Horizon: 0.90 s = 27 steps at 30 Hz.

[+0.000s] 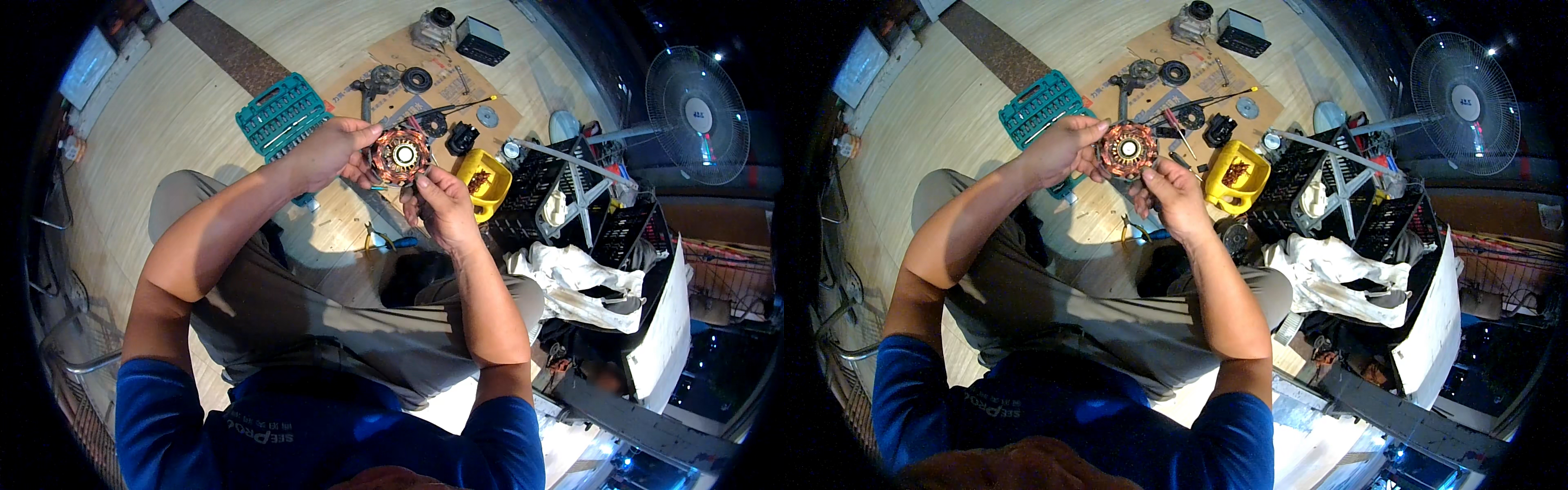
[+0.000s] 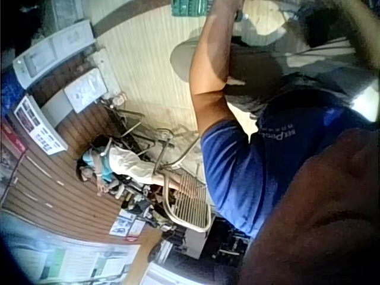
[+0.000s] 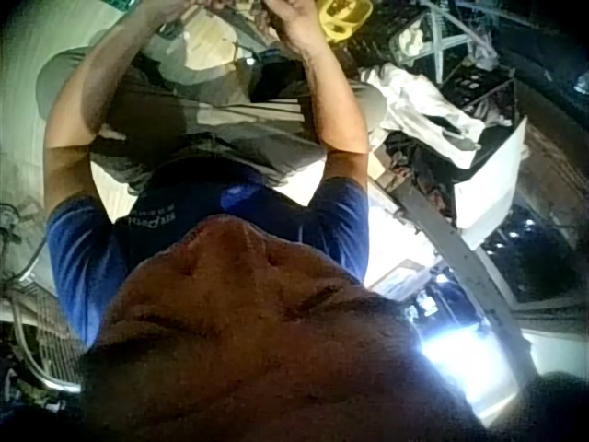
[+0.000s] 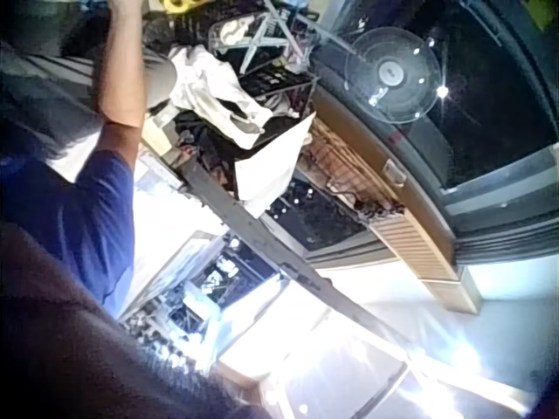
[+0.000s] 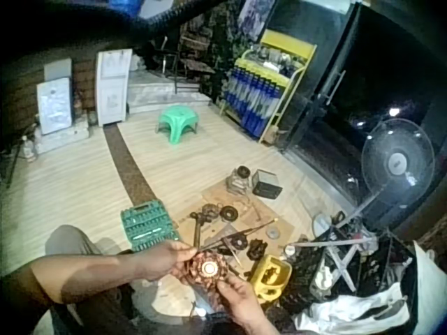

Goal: The person works on the internal components of a motor by hand, manipulating wires and a stator.

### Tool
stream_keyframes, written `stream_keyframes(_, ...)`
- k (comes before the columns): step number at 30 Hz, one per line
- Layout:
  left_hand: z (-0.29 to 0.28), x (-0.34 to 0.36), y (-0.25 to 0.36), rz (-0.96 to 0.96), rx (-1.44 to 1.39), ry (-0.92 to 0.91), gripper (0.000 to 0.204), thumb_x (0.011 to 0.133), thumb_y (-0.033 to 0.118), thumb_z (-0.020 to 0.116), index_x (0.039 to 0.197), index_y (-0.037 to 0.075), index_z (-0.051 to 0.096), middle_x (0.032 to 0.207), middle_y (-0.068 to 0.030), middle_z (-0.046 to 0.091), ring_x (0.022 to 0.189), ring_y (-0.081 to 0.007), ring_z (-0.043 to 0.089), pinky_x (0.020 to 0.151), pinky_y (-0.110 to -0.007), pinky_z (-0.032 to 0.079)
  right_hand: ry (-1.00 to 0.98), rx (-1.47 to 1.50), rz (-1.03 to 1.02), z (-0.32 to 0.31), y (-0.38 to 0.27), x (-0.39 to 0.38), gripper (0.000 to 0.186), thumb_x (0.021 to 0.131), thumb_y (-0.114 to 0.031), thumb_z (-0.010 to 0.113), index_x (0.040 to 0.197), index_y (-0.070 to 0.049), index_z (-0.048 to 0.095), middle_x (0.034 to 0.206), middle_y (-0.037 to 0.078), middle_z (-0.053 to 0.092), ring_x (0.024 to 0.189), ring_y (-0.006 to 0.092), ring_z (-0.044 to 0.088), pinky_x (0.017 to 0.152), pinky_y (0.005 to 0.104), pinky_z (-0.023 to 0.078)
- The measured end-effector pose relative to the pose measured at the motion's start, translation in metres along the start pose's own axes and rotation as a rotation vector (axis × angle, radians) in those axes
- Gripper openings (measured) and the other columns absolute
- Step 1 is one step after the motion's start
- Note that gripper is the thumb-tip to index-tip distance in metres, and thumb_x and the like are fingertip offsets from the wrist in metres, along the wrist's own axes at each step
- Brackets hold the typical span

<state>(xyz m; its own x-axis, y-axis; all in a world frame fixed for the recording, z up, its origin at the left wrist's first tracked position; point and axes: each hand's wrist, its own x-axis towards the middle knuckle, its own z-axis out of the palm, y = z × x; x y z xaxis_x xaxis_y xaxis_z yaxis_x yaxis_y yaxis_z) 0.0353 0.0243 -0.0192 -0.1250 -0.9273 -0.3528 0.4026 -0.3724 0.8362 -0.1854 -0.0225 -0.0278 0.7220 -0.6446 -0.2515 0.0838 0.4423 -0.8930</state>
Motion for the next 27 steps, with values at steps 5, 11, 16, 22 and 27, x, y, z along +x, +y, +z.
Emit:
stream_keyframes(5,-0.0001,-0.0022,0.0017,-0.014,-0.002,0.013,0.034,0.098,0.032,0.047,0.106,-0.001,0.052,0.084,-0.0116,0.066,0.064,-0.0175,0.066,0.057,-0.030,0.056,-0.002,0.000,0.008,0.0017,-0.0012,0.0004,0.020,0.096,-0.020,0.052,0.097,0.000,0.055,0.077,0.010,0.063,0.056,0.0142,0.058,0.050,0.0253,0.046)
stream_keyframes(11,0.0000,0.0001,0.0010,-0.037,-0.034,0.008,0.034,0.097,0.031,0.049,0.107,-0.001,0.053,0.085,-0.0119,0.066,0.062,-0.0163,0.064,0.053,-0.028,0.054,-0.013,0.021,0.006,0.0004,-0.0003,0.0002,0.023,0.097,-0.022,0.051,0.098,0.001,0.054,0.079,0.012,0.063,0.057,0.0152,0.058,0.050,0.0260,0.046)
stream_keyframes(16,-0.0007,-0.0005,0.0014,-0.020,-0.015,-0.004,0.037,0.095,0.033,0.052,0.107,-0.002,0.053,0.085,-0.0129,0.067,0.061,-0.0158,0.064,0.053,-0.028,0.053,0.004,0.027,0.018,0.0016,-0.0001,0.0002,0.023,0.096,-0.022,0.051,0.100,0.001,0.054,0.079,0.012,0.063,0.056,0.0159,0.057,0.050,0.0266,0.046)
stream_keyframes(22,-0.0011,-0.0014,0.0015,-0.004,-0.009,-0.025,0.039,0.094,0.034,0.054,0.107,-0.002,0.054,0.085,-0.0132,0.067,0.060,-0.0162,0.063,0.053,-0.028,0.053,-0.007,0.085,0.026,0.0013,0.0006,0.0010,0.023,0.096,-0.022,0.052,0.099,0.001,0.054,0.078,0.013,0.063,0.055,0.0162,0.057,0.049,0.0268,0.046)
stream_keyframes(27,-0.0012,-0.0016,0.0011,-0.004,-0.040,-0.050,0.039,0.094,0.035,0.055,0.106,-0.002,0.054,0.085,-0.0131,0.067,0.060,-0.0172,0.064,0.053,-0.029,0.054,-0.033,0.149,0.050,-0.0009,0.0020,0.0023,0.024,0.095,-0.023,0.053,0.098,0.001,0.055,0.078,0.014,0.063,0.053,0.0170,0.057,0.048,0.0270,0.045)
